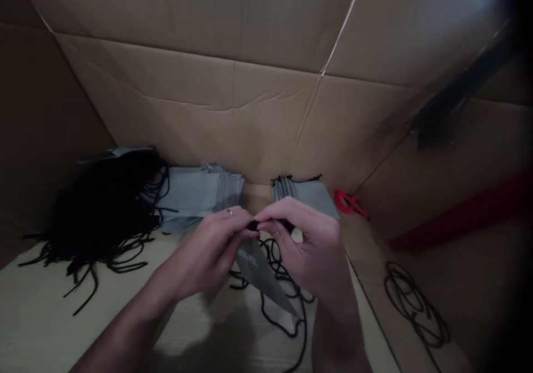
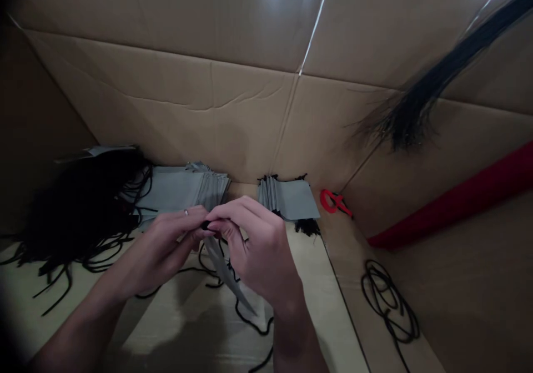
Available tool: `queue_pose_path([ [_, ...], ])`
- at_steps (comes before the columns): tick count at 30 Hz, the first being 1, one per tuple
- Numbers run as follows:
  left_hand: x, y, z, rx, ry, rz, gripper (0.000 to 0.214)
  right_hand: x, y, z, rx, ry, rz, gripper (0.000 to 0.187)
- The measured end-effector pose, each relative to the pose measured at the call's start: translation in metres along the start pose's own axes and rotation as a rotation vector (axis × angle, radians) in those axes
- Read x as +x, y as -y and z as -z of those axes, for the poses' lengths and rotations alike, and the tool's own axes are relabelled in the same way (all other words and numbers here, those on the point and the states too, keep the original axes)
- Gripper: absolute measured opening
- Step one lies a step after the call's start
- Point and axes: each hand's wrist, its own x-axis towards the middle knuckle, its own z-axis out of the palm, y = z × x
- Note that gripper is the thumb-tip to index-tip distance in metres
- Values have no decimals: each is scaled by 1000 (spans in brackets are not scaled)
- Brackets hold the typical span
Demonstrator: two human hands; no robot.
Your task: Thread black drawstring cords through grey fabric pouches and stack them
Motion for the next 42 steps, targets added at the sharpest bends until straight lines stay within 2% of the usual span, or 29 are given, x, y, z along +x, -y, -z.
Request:
queue_pose_path([
  [2, 0, 0, -1, -26, -3, 36, 24, 0, 0, -1, -15, 13, -9, 17],
  [4, 0, 1, -4, -84, -57, 102, 19, 0, -1, -3, -42, 9, -18, 15],
  [7, -1, 1, -10, -188, -203, 181, 13, 0, -1, -7, -72, -29, -36, 14],
  [11, 0, -3, -16, -214, -381, 162, 8, 0, -1, -11, -55, -62, -58, 14],
  [16, -1, -5, -17, -237, -361, 156, 9, -1, 1, -14, 6, -65, -112, 18],
  [22, -4, -4, -17, -247, -400, 143, 15, -1, 0, -18, 94, -84, -140, 21],
  [26, -4, -2, -13, -216, -371, 132, 18, -1, -3, -19, 178, -97, -188, 22],
  [33, -1, -3, -3, -228, -313, 157, 15, -1, -8, -13, 327, -56, -236, 6],
  [36, -1, -2, -2, -218, -319, 154, 12, -2, -8, -9, 285, -42, -217, 3],
  [42, -2, 4, -2, -48, -306, 121, 2, -3, -11, -12, 167, -120, -218, 14],
])
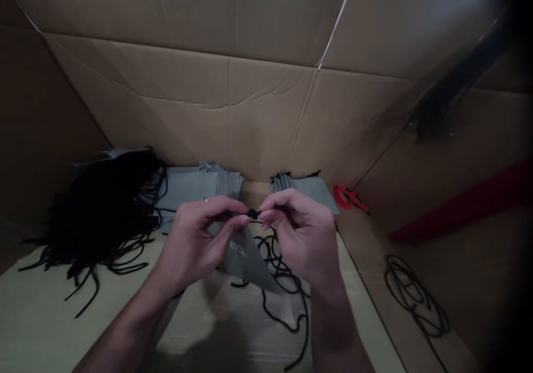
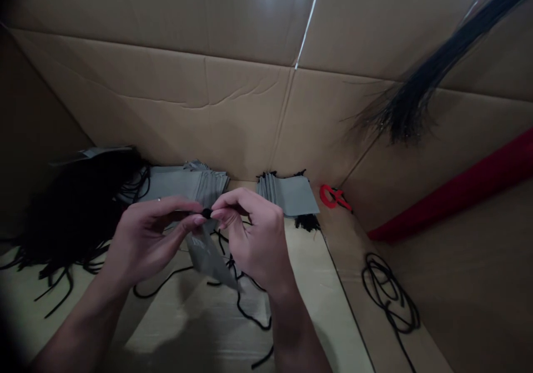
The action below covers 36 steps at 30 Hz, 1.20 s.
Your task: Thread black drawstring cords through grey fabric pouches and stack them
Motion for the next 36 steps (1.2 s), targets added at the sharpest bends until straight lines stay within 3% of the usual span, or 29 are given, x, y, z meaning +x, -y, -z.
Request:
queue_pose_path([
  [8, 0, -1, 2, 80, -65, -120, 11, 3, -8, -7, 86, -94, -22, 20],
  [12, -1, -4, 2, 91, -49, -124, 11, 5, -6, -1, 157, 32, 6, 4],
  [16, -3, -9, 2, 88, 14, -132, 12, 7, -2, 3, 149, 198, 48, 19],
  [20, -4, -11, 2, 100, 23, -134, 12, 7, -2, -1, 173, 189, 27, 19],
  [28, -3, -7, 0, -77, 48, -55, 10, 5, -14, -4, 378, 270, -12, 24],
  [33, 0, -9, 5, -294, 110, 42, 8, 6, -16, -15, 654, 251, -37, 28],
  [36, 1, -10, 10, -308, 132, 73, 8, 6, -12, -17, 683, 225, -81, 29],
])
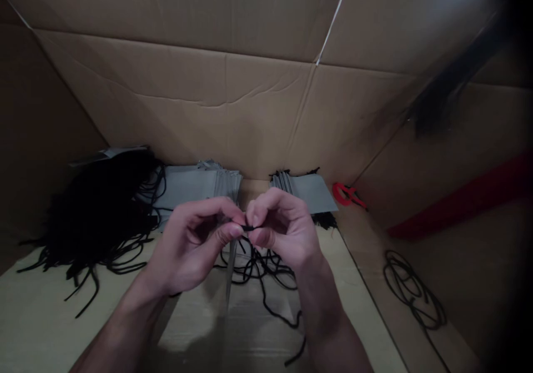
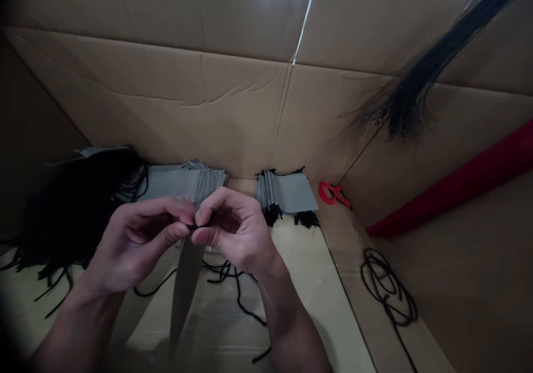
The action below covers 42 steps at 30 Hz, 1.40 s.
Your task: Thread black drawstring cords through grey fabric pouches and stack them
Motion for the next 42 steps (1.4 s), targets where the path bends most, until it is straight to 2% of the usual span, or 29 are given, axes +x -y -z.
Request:
queue_pose_path([
  [3, -1, -1, 3, 121, -28, -9, 9, -3, 5, 0, -152, -71, 9, 7],
  [7, -3, -1, 4, 289, -57, -87, 6, -6, 9, 4, -332, -179, 157, 24],
  [11, -3, -3, 3, 343, -57, -170, 11, -6, 7, 3, -427, -245, 246, 24],
  [18, -5, 1, 7, 386, -120, -154, 12, -5, 5, 3, -561, -280, 309, 30],
  [21, -4, 2, 5, 429, -116, -141, 13, -3, 10, 10, -585, -193, 274, 20],
  [22, -4, 2, 3, 439, -98, -133, 13, -2, 12, 12, -576, -136, 268, 16],
  [25, -2, -2, -2, 422, -33, -126, 16, 0, 16, 15, -536, 23, 248, 21],
  [27, -1, -3, -4, 390, -2, -127, 18, 0, 15, 15, -514, 70, 226, 17],
  [30, -2, -4, -4, 301, 28, -97, 17, -2, 10, 14, -417, 68, 199, 18],
  [36, -1, -2, -3, 41, 72, 34, 18, -4, -7, 10, -29, 86, 98, 18],
  [42, -2, -3, -5, -126, 56, 57, 18, 0, -19, 0, 168, 24, 118, 28],
])
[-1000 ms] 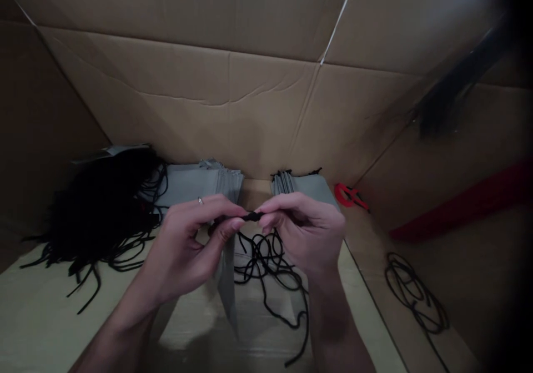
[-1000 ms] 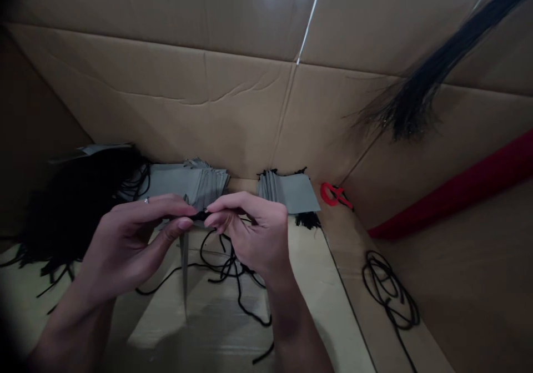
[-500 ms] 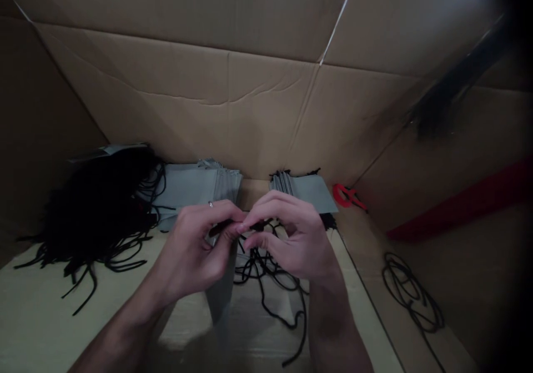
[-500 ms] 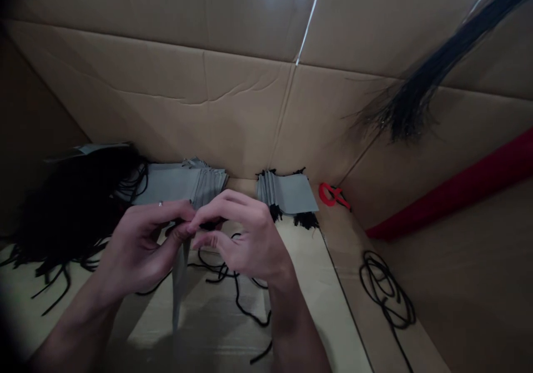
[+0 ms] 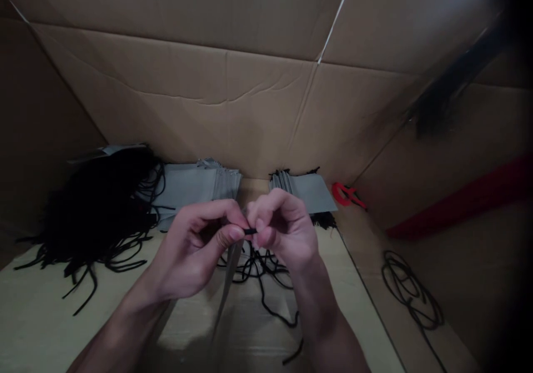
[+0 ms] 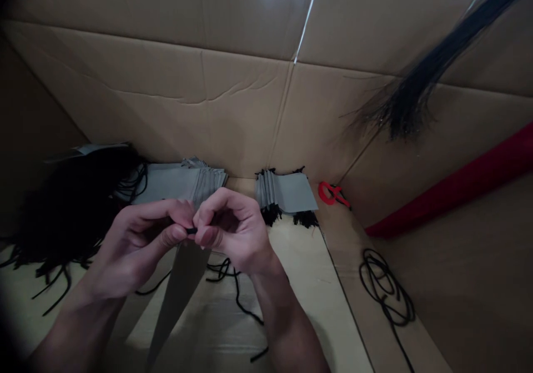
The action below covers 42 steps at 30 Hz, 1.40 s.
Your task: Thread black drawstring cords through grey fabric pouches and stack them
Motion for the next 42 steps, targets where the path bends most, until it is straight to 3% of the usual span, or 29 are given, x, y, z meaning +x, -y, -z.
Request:
queue_pose_path([
  [4, 1, -3, 0, 144, -35, 1, 18, 0, 9, -1, -87, -29, -85, 17],
  [8, 2, -3, 1, 396, -32, -105, 17, 0, 20, 3, -219, -61, -127, 15],
  [13, 1, -2, 5, 512, 9, -150, 15, 1, 20, 7, -162, -45, -209, 24],
  [19, 0, 1, 4, 246, -35, -127, 17, -1, 7, 6, 20, -28, -181, 32],
  [23, 2, 3, 1, -30, 19, -93, 21, -2, -2, -1, 111, -6, -215, 42],
  [27, 2, 5, 3, -203, 75, -53, 23, -3, -3, -7, 199, 24, -161, 39],
  [31, 1, 5, 9, -90, 0, -12, 18, -3, 14, 0, -90, -25, -115, 32],
  [35, -1, 4, 14, 51, -70, 34, 18, -6, 34, 9, -406, -131, 37, 26],
  [39, -3, 3, 14, 69, -46, 67, 17, -5, 37, 10, -624, -59, 181, 34],
  [42, -3, 1, 14, 84, -32, 78, 22, -1, 35, 7, -692, -20, 279, 25],
])
